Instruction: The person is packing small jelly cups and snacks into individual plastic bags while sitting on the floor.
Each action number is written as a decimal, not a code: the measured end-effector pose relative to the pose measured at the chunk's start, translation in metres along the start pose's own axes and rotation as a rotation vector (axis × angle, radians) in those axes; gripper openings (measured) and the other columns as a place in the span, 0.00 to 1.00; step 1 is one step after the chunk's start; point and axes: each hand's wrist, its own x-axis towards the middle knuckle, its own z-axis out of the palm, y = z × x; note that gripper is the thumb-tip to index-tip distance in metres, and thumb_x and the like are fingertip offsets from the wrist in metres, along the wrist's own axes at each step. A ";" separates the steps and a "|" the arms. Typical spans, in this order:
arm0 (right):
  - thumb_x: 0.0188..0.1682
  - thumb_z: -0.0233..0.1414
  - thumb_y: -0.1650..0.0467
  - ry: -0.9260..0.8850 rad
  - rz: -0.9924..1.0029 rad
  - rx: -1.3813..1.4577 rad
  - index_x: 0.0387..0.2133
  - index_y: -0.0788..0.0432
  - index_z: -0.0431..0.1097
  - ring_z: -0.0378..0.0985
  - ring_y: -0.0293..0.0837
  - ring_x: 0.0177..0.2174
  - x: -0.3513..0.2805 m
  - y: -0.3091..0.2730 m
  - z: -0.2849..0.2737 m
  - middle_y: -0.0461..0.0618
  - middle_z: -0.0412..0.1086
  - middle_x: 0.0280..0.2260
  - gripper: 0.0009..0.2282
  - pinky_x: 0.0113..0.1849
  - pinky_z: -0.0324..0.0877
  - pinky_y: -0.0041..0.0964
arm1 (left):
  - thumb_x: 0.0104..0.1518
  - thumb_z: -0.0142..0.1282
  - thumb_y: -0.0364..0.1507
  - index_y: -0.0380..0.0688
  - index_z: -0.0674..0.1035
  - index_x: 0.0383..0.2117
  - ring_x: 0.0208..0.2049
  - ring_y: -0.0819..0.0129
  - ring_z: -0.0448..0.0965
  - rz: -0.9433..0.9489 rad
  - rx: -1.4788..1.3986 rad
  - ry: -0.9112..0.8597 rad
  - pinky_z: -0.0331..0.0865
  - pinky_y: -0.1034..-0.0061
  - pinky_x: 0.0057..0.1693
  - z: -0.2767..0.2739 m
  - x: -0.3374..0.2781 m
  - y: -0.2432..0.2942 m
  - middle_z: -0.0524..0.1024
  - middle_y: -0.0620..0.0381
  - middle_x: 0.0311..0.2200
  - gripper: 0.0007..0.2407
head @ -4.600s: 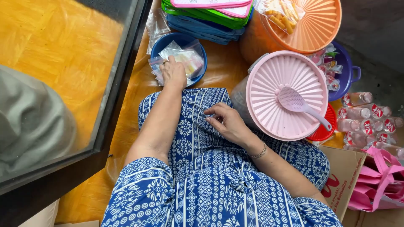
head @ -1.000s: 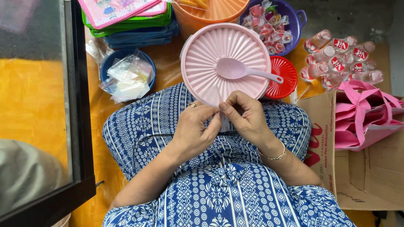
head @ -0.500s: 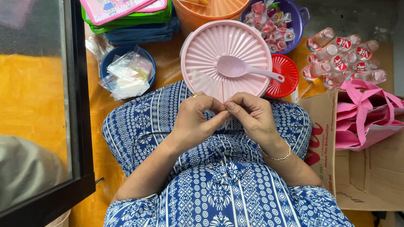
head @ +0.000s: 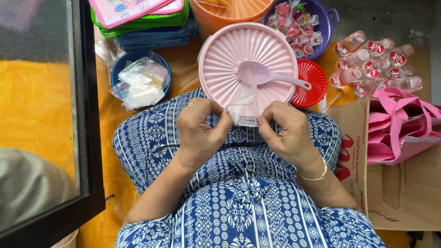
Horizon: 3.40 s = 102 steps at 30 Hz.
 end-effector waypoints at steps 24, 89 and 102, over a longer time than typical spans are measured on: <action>0.33 0.54 0.74 -0.100 0.319 0.196 0.31 0.60 0.67 0.68 0.34 0.27 0.021 0.001 0.005 0.50 0.68 0.23 0.11 0.27 0.65 0.27 | 0.38 0.57 0.28 0.32 0.63 0.46 0.51 0.48 0.61 0.414 0.385 -0.146 0.29 0.41 0.57 0.040 -0.016 -0.008 0.67 0.46 0.39 0.26; 0.31 0.57 0.58 -0.188 0.691 -0.648 0.21 0.49 0.70 0.68 0.54 0.33 0.118 0.386 -0.025 0.52 0.58 0.31 0.11 0.36 0.64 0.45 | 0.36 0.56 0.29 0.41 0.74 0.28 0.27 0.61 0.74 -0.311 -0.141 -0.382 0.66 0.73 0.36 0.052 0.060 -0.019 0.74 0.52 0.23 0.12; 0.29 0.55 0.80 0.095 0.275 0.719 0.31 0.72 0.58 0.74 0.48 0.28 0.077 0.137 -0.079 0.62 0.64 0.30 0.16 0.27 0.73 0.39 | 0.36 0.60 0.33 0.39 0.72 0.26 0.22 0.54 0.72 0.022 0.126 -0.245 0.64 0.67 0.35 0.067 0.036 -0.031 0.70 0.51 0.18 0.14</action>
